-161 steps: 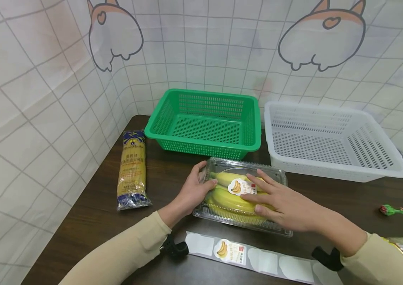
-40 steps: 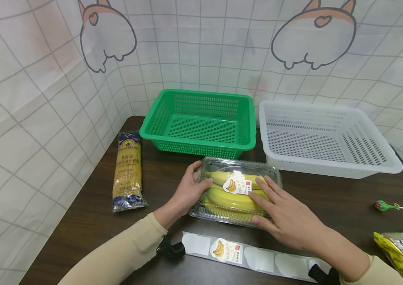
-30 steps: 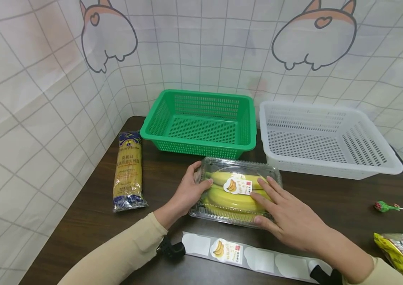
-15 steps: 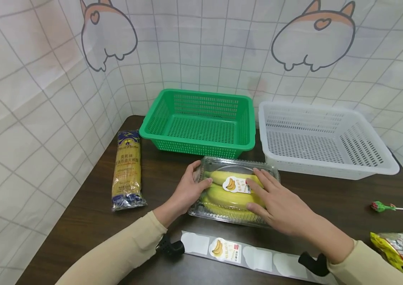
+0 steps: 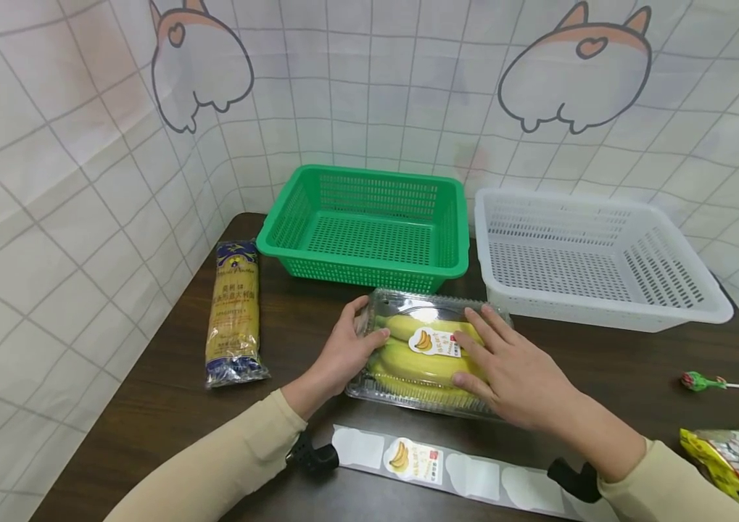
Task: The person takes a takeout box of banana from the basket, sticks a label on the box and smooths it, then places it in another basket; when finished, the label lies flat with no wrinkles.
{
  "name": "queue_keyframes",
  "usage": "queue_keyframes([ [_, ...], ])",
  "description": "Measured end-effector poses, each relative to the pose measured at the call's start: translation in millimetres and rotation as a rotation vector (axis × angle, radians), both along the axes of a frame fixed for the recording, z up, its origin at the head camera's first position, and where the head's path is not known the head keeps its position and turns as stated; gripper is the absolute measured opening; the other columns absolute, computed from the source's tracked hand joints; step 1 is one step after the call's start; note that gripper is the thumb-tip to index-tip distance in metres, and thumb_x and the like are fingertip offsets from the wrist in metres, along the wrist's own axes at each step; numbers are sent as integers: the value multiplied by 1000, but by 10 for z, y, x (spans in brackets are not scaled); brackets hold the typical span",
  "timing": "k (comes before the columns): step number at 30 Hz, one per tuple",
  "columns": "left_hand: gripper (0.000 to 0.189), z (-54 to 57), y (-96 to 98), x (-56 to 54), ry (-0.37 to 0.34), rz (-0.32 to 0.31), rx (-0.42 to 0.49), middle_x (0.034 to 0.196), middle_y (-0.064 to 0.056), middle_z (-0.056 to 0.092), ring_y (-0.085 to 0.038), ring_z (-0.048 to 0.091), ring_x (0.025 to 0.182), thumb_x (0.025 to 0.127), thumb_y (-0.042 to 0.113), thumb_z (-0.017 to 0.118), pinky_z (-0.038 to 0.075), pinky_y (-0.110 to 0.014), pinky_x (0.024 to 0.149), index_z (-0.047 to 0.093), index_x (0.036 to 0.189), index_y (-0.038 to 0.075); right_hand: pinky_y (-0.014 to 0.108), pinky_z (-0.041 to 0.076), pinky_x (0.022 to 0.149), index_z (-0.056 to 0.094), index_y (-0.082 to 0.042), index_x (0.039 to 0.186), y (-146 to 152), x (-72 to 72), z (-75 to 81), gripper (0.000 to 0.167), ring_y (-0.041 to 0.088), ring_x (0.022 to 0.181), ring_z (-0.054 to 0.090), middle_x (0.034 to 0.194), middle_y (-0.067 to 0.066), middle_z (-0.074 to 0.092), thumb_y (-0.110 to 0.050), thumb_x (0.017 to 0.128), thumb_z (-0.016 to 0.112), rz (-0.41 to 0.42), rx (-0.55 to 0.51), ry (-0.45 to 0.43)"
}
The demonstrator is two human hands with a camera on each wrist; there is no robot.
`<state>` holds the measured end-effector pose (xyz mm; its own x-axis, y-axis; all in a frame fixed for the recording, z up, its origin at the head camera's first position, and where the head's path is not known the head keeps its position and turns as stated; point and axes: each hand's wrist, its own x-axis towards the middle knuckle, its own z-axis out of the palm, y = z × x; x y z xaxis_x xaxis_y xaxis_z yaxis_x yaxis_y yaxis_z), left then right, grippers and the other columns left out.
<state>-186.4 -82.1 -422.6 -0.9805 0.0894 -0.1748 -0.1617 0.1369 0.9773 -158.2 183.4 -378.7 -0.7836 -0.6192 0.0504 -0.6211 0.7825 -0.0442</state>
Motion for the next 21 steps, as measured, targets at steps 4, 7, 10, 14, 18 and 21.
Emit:
queue_keyframes([
  [4,75,6,10,7,-2,1,0,170,-19,17,-36,19,157,101,12,62,39,-57,116,18,163,10,55,33,121,54,-7,148,23,28,5,65,45,154,26,164,22,35,-55,105,45,-14,13,24],
  [7,75,9,13,6,1,-4,0,170,-19,17,-36,19,157,101,12,62,38,-57,117,18,162,9,55,33,120,54,-6,148,32,46,11,67,45,153,27,163,22,36,-56,105,44,-22,17,35],
  [10,75,6,13,-2,5,-12,-6,170,-20,18,-36,19,157,101,12,62,36,-57,118,18,162,8,54,33,121,53,-4,148,38,65,14,69,45,153,29,162,22,37,-57,105,44,-24,17,42],
  [14,74,0,9,-14,9,-11,-16,169,-22,19,-38,22,156,101,12,62,39,-57,116,19,162,8,53,34,120,49,-5,151,31,90,2,69,42,154,28,164,20,36,-54,103,50,2,-15,30],
  [18,74,-4,9,-16,12,-3,-27,169,-22,20,-40,23,155,101,12,62,41,-58,114,20,162,8,53,37,119,46,-11,155,-2,107,-25,66,41,154,26,165,17,34,-52,104,51,58,-36,7],
  [21,74,-9,17,-14,11,-2,-29,168,-23,20,-40,23,155,101,12,62,41,-58,114,20,162,8,54,38,118,47,-15,154,-3,124,-33,62,42,155,25,165,15,36,-52,105,48,74,-32,-9],
])
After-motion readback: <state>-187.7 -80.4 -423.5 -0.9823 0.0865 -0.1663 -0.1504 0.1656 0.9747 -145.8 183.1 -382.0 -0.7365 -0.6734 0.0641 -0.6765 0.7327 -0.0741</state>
